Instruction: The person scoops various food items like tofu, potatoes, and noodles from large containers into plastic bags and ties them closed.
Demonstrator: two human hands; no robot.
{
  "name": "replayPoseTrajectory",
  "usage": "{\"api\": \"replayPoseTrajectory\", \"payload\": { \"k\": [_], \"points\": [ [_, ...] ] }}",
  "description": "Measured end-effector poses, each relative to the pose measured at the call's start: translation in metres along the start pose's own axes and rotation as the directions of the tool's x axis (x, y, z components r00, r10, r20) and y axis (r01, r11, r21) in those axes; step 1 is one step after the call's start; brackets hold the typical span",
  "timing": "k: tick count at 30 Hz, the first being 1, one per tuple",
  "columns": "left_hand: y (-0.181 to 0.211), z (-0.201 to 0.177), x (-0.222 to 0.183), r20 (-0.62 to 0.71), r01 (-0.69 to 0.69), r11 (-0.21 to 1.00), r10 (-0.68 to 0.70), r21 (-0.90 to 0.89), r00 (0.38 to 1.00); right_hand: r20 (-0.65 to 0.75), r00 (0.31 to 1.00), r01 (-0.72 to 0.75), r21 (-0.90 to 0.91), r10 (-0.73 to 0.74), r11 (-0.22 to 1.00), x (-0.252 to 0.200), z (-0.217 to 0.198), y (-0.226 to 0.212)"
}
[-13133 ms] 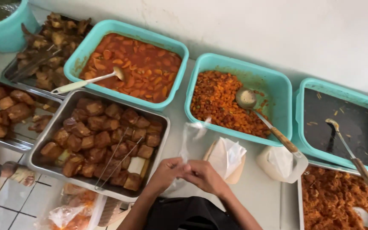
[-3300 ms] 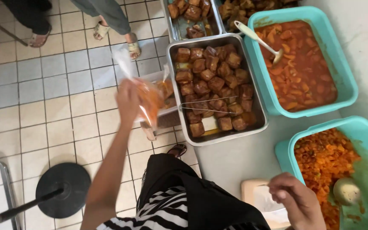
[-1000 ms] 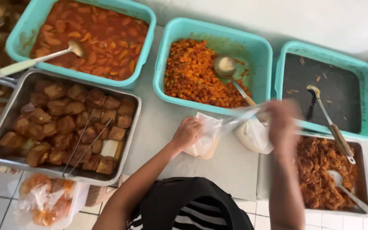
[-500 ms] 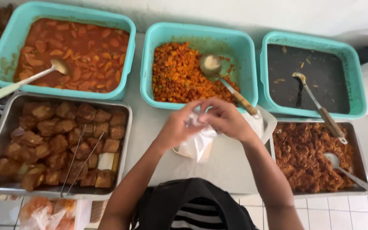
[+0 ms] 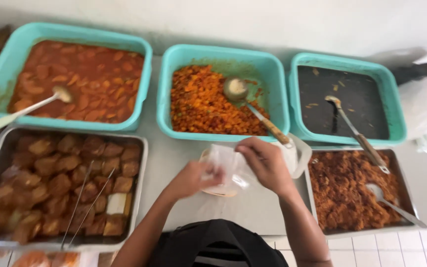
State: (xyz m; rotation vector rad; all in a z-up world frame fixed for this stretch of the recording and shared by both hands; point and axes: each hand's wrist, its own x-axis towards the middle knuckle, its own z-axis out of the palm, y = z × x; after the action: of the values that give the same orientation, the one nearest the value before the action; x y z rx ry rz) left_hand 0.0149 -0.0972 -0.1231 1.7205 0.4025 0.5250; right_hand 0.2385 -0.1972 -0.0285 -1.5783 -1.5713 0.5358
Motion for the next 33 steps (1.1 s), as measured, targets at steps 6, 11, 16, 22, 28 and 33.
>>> {"api": "replayPoseTrajectory", "payload": {
  "k": [6,11,16,22,28,33],
  "points": [
    [-0.05,0.013,-0.046,0.003,0.342,0.931,-0.345,-0.13,0.939,-0.525,0.819,-0.032,0.362,0.232,0.932,-0.06,-0.047,0.017],
    [-0.093,0.018,-0.065,-0.571,0.11,0.838,-0.454,-0.535,0.684,-0.518,0.666,-0.397,0.364,0.537,0.843,-0.107,-0.019,0.053],
    [-0.049,-0.022,-0.061,-0.569,0.105,0.876,-0.393,-0.471,0.723,-0.509,0.725,-0.602,-0.141,0.464,0.786,-0.11,0.042,0.098],
    [-0.049,-0.008,-0.081,-0.487,-0.005,0.924,-0.196,-0.382,0.851,-0.192,0.956,-0.276,-0.322,0.223,0.906,-0.077,0.096,0.009],
    [-0.037,-0.013,-0.106,-0.35,0.191,0.896,-0.342,-0.4,0.872,0.201,0.979,-0.025,0.145,-0.005,0.989,-0.049,0.164,-0.008],
    [-0.057,-0.069,-0.144,-0.654,0.176,0.911,0.124,0.374,0.746,-0.166,0.982,0.043,-0.285,-0.094,0.957,-0.026,0.178,-0.008]
  ]
}}
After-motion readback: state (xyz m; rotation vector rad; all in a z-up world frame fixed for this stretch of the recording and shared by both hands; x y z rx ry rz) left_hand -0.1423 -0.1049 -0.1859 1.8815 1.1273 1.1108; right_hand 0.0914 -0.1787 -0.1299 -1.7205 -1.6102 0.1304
